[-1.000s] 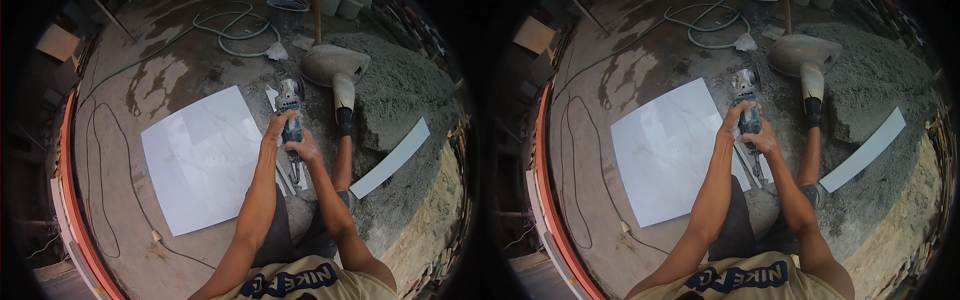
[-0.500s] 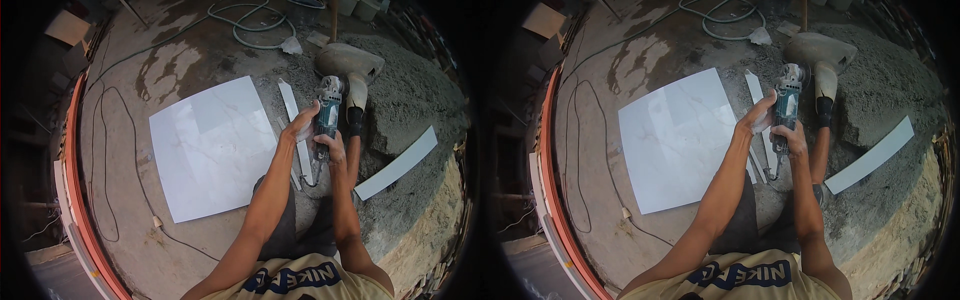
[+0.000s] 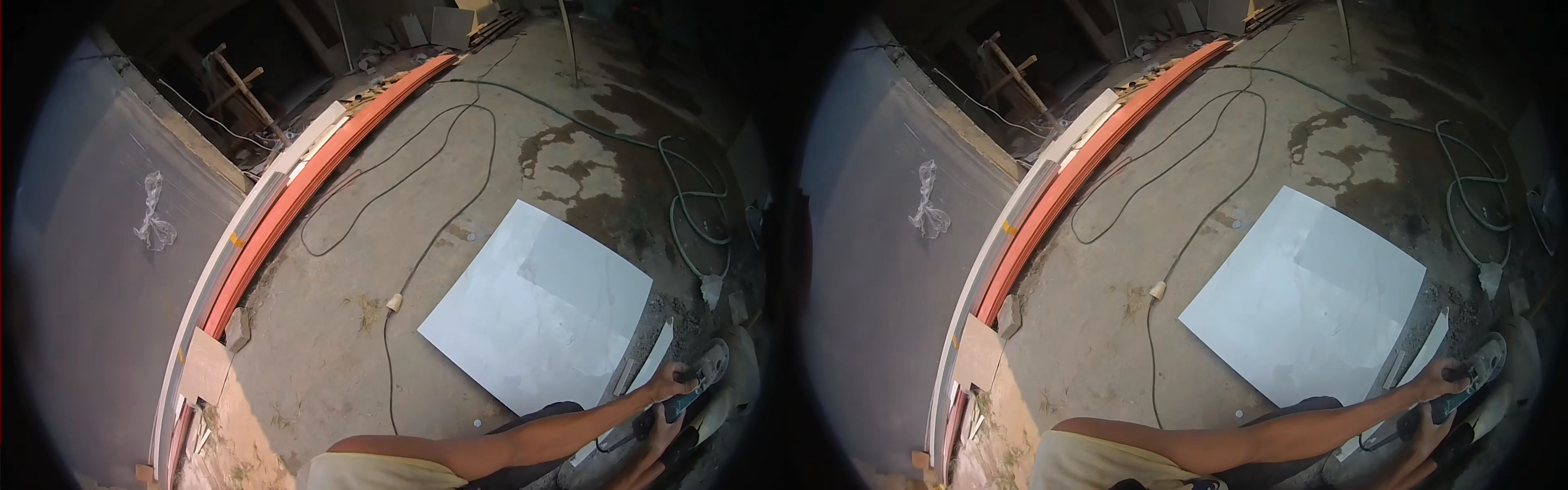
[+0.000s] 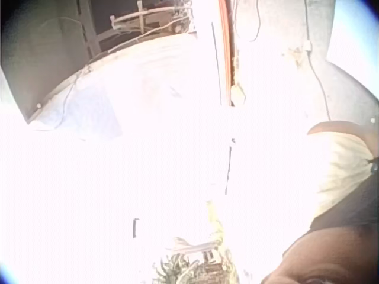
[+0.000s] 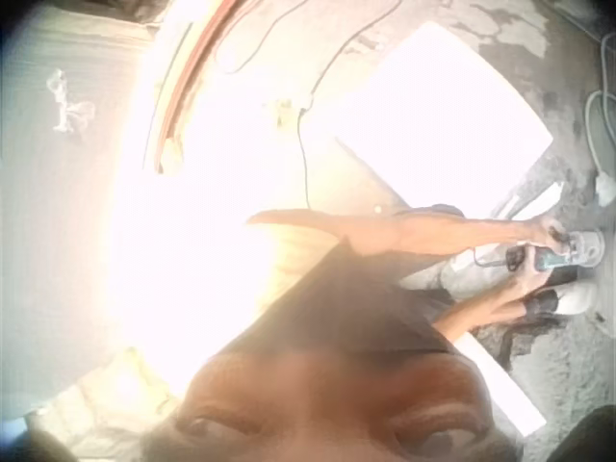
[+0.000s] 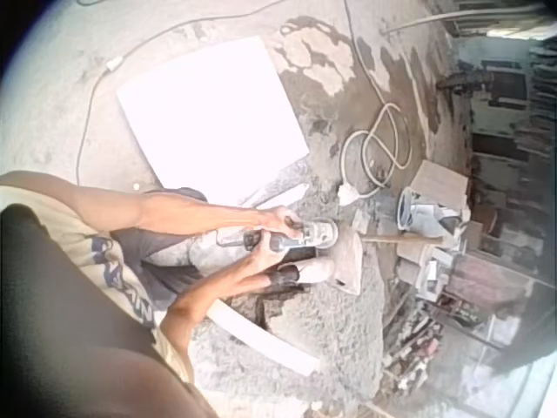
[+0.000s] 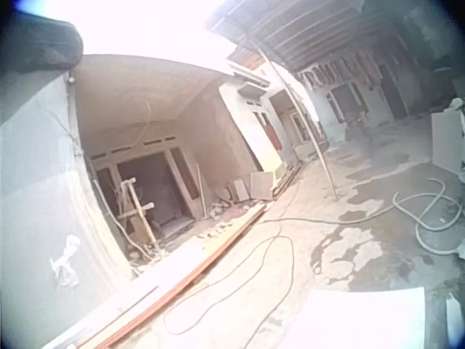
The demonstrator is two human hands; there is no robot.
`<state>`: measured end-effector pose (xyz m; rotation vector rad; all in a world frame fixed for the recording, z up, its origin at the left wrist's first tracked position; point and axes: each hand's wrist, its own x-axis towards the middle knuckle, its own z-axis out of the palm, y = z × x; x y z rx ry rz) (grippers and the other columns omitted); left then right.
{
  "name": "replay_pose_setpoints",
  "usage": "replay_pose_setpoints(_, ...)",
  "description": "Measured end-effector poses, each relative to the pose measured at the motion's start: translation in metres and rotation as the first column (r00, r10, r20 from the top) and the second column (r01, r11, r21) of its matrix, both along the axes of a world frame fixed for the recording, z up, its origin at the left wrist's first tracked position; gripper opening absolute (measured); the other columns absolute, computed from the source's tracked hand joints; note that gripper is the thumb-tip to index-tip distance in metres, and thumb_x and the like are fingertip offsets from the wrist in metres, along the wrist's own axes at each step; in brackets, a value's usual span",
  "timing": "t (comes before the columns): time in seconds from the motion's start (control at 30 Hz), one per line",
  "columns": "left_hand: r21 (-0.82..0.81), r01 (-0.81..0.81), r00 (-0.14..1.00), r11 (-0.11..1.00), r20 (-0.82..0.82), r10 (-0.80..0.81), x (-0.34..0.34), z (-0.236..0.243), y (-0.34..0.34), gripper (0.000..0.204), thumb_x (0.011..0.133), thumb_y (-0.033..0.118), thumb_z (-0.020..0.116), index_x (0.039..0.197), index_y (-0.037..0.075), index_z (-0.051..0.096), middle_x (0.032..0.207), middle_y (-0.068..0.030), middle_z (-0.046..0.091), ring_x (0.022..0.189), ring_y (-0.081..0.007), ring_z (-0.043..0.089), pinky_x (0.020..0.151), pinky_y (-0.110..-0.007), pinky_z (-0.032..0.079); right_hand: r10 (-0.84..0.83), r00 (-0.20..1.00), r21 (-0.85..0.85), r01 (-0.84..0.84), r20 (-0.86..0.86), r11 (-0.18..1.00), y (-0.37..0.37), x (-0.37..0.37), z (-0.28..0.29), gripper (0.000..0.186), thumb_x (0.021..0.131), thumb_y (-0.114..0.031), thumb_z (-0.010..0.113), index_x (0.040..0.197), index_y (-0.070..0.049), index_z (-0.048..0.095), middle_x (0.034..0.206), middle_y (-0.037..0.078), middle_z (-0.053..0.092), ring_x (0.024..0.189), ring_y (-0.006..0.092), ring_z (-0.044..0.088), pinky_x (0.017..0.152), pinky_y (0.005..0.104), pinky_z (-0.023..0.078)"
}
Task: The person uses an angle grinder to cut along the edge of a white tile laid on the ground.
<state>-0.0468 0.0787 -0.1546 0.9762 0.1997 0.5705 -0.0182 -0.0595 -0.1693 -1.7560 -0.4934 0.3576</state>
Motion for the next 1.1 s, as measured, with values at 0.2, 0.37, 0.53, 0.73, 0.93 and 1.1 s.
replay_pose_setpoints(0.2, 0.094, -0.017, 0.977, 0.995, -0.211, 0.037, -0.002, -0.002, -0.006, 0.056, 0.079, 0.043, 0.078, 0.108, -0.004, 0.071, 0.094, -0.0131, 0.073, 0.087, -0.0180, 0.068, 0.080, -0.031, 0.051, -0.137, 0.971, -0.103, 0.159, 0.194, 0.982, 0.010, 0.004, -0.025, 0.060, 0.082, -0.027, 0.078, 0.127, 0.005, 0.053, 0.105, 0.009, 0.061, 0.087, 0.0192, 0.058, 0.078, 0.0318, 0.047)
replay_pose_setpoints(0.37, 0.129, 0.198, 0.928, 0.972, -0.344, -0.144, -0.007, 0.003, -0.021, 0.067, 0.081, 0.052, 0.072, 0.117, -0.005, 0.068, 0.105, -0.0170, 0.072, 0.099, -0.0241, 0.068, 0.088, -0.034, 0.051, -0.148, 0.972, -0.153, 0.176, 0.182, 0.972, -0.005, -0.010, -0.023, 0.058, 0.084, -0.025, 0.076, 0.126, 0.007, 0.051, 0.106, 0.011, 0.062, 0.092, 0.0207, 0.060, 0.084, 0.0336, 0.047)
replay_pose_setpoints(0.53, 0.110, 0.196, 0.884, 0.974, -0.450, -0.127, -0.017, -0.003, 0.008, 0.078, 0.085, 0.061, 0.065, 0.115, -0.011, 0.063, 0.102, -0.0257, 0.068, 0.101, -0.0314, 0.067, 0.086, -0.040, 0.051, -0.147, 0.985, -0.004, 0.147, 0.086, 0.989, 0.034, -0.036, -0.010, 0.052, 0.083, -0.021, 0.075, 0.123, 0.005, 0.054, 0.108, 0.012, 0.064, 0.095, 0.0202, 0.062, 0.086, 0.0326, 0.048)
replay_pose_setpoints(0.73, -0.024, 0.095, 0.905, 0.995, -0.415, -0.097, -0.016, 0.007, 0.010, 0.059, 0.088, 0.050, 0.070, 0.098, -0.007, 0.070, 0.085, -0.0116, 0.070, 0.078, -0.0176, 0.066, 0.069, -0.032, 0.053, -0.230, 0.955, -0.071, 0.247, 0.189, 0.967, 0.048, -0.040, 0.013, 0.043, 0.075, -0.020, 0.072, 0.109, 0.002, 0.059, 0.094, 0.012, 0.067, 0.086, 0.0202, 0.063, 0.082, 0.0350, 0.049)
replay_pose_setpoints(0.93, -0.007, 0.027, 0.871, 1.000, -0.491, -0.027, -0.018, 0.007, -0.002, 0.064, 0.088, 0.056, 0.068, 0.089, -0.007, 0.072, 0.081, -0.0115, 0.070, 0.072, -0.0181, 0.064, 0.067, -0.034, 0.051, -0.217, 0.950, -0.148, 0.253, 0.224, 0.956, 0.036, -0.045, 0.024, 0.042, 0.074, -0.022, 0.073, 0.107, 0.000, 0.060, 0.092, 0.014, 0.068, 0.083, 0.0228, 0.065, 0.079, 0.0362, 0.050)
replay_pose_setpoints(1.1, -0.050, -0.028, 0.851, 0.998, -0.525, -0.003, -0.027, 0.007, 0.002, 0.068, 0.085, 0.061, 0.069, 0.080, -0.007, 0.072, 0.073, -0.0108, 0.068, 0.068, -0.0194, 0.063, 0.065, -0.036, 0.050, -0.210, 0.962, -0.179, 0.240, 0.172, 0.954, 0.040, -0.049, 0.018, 0.045, 0.071, -0.024, 0.076, 0.105, 0.001, 0.061, 0.089, 0.016, 0.068, 0.082, 0.0236, 0.066, 0.078, 0.0378, 0.051)
